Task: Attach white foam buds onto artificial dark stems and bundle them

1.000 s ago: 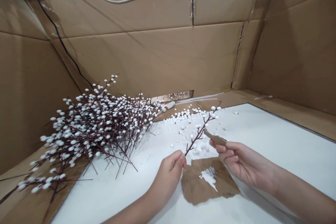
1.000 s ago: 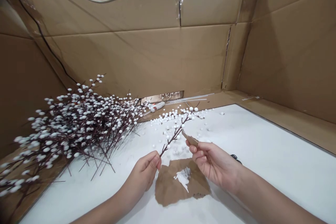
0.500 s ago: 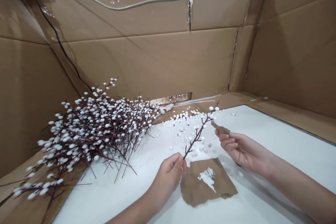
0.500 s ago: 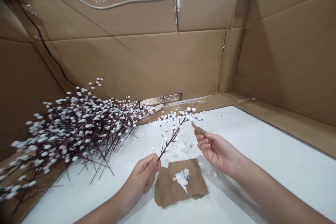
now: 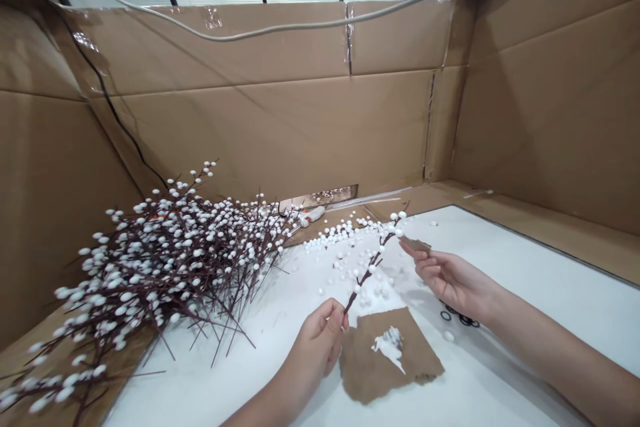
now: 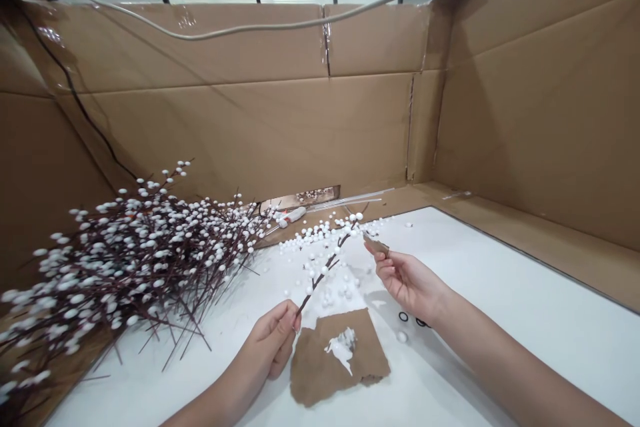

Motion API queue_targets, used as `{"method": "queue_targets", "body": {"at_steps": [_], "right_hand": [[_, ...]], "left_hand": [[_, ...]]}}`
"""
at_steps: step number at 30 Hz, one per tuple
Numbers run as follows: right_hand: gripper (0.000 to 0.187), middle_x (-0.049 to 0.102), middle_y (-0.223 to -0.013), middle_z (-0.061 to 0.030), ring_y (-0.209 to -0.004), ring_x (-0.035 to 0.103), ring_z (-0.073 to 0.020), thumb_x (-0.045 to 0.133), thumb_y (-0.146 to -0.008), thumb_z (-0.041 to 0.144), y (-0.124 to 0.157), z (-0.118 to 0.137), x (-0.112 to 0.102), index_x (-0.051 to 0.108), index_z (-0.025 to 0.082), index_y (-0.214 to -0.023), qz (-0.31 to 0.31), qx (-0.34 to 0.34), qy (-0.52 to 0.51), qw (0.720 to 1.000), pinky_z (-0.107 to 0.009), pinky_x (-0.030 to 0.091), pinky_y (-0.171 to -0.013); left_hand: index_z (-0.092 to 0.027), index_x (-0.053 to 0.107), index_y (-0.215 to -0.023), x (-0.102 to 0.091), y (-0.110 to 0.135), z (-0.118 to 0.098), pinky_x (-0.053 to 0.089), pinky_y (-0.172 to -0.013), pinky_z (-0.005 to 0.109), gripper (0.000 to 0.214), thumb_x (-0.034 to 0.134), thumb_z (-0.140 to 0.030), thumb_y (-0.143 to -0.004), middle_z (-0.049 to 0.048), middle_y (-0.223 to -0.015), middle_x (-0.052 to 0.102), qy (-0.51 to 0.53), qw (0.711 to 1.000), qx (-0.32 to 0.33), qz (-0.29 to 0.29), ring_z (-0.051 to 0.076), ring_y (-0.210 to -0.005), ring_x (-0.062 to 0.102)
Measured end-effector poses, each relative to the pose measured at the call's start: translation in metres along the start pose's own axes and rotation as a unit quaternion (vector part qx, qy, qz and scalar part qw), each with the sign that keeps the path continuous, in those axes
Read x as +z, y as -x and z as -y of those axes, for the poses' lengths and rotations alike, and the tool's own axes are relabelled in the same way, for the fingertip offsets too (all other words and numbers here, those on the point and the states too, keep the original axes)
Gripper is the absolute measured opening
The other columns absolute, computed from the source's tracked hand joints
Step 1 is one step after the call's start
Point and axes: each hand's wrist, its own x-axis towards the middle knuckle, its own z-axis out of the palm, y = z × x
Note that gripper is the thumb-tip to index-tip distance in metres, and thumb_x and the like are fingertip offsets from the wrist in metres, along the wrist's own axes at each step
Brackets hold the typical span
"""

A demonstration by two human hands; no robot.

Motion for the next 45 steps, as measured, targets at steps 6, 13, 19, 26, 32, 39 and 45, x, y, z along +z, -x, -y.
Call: {"method": "queue_targets", "body": {"at_steps": [6, 13, 19, 26, 32, 39, 45], "right_hand": [[0.025, 0.039, -0.058, 0.0047, -0.036, 0.04, -0.0016, 0.025, -0.087, 0.002, -0.003, 0.004, -0.001, 0.048, 0.013, -0.089, -0.002, -0.017, 0.012, 1.0, -0.006, 0.039, -0.031], [0.03, 0.04, -0.057, 0.0044, -0.038, 0.041, -0.0026, 0.028, -0.085, -0.002, -0.004, 0.005, -0.004, 0.052, 0.015, -0.094, 0.016, -0.035, 0.06, 0.997, -0.008, 0.04, -0.033], [0.021, 0.042, -0.055, 0.0039, -0.039, 0.043, -0.0033, 0.037, -0.086, 0.005, -0.005, 0.004, -0.005, 0.055, 0.014, -0.091, 0.02, -0.051, 0.08, 0.995, -0.009, 0.041, -0.034], [0.021, 0.046, -0.056, 0.0025, -0.039, 0.043, -0.0035, 0.042, -0.081, 0.0, -0.003, 0.0, -0.005, 0.058, 0.012, -0.089, 0.055, -0.043, 0.093, 0.993, -0.01, 0.041, -0.035], [0.031, 0.045, -0.056, 0.0027, -0.04, 0.044, -0.0034, 0.033, -0.084, 0.0, -0.003, -0.001, -0.008, 0.055, 0.011, -0.103, 0.087, -0.008, 0.082, 0.993, -0.009, 0.042, -0.036], [0.028, 0.041, -0.054, 0.0041, -0.039, 0.043, -0.0034, 0.034, -0.083, 0.0, -0.002, -0.004, -0.007, 0.055, 0.013, -0.096, 0.067, 0.005, 0.083, 0.994, -0.008, 0.041, -0.035], [0.027, 0.04, -0.053, 0.0047, -0.038, 0.04, -0.0031, 0.03, -0.082, -0.003, -0.002, -0.004, -0.004, 0.051, 0.013, -0.088, 0.047, 0.014, 0.079, 0.996, -0.008, 0.038, -0.033]], "left_hand": [[-0.02, 0.042, -0.067, 0.002, -0.001, 0.001, 0.009, -0.037, 0.021, 0.046, 0.044, -0.065, -0.07, -0.0137, -0.034, 0.022, -0.022, 1.0, 0.008, -0.005, 0.004, -0.033, 0.014], [-0.019, 0.043, -0.069, 0.003, -0.001, 0.004, 0.008, -0.039, 0.021, 0.043, 0.043, -0.062, -0.073, -0.014, -0.037, 0.02, -0.05, 0.999, 0.016, -0.007, 0.004, -0.034, 0.011], [-0.019, 0.045, -0.07, 0.001, 0.002, 0.006, 0.011, -0.043, 0.022, 0.039, 0.044, -0.057, -0.076, -0.012, -0.045, 0.021, -0.101, 0.994, 0.025, -0.028, 0.005, -0.04, 0.014], [-0.019, 0.044, -0.069, 0.002, 0.002, 0.005, 0.015, -0.045, 0.022, 0.04, 0.044, -0.059, -0.075, -0.0108, -0.047, 0.025, -0.119, 0.992, 0.039, -0.024, 0.006, -0.044, 0.018], [-0.019, 0.044, -0.069, 0.002, 0.002, 0.005, 0.014, -0.045, 0.022, 0.04, 0.044, -0.059, -0.075, -0.0111, -0.045, 0.024, -0.12, 0.992, 0.039, -0.029, 0.007, -0.043, 0.017], [-0.019, 0.044, -0.069, 0.001, 0.002, 0.006, 0.014, -0.044, 0.021, 0.039, 0.044, -0.057, -0.076, -0.011, -0.046, 0.024, -0.12, 0.991, 0.041, -0.03, 0.006, -0.043, 0.017], [-0.019, 0.044, -0.069, 0.001, 0.001, 0.007, 0.015, -0.044, 0.021, 0.04, 0.043, -0.058, -0.076, -0.0106, -0.047, 0.026, -0.12, 0.991, 0.045, -0.025, 0.006, -0.044, 0.019]]}}
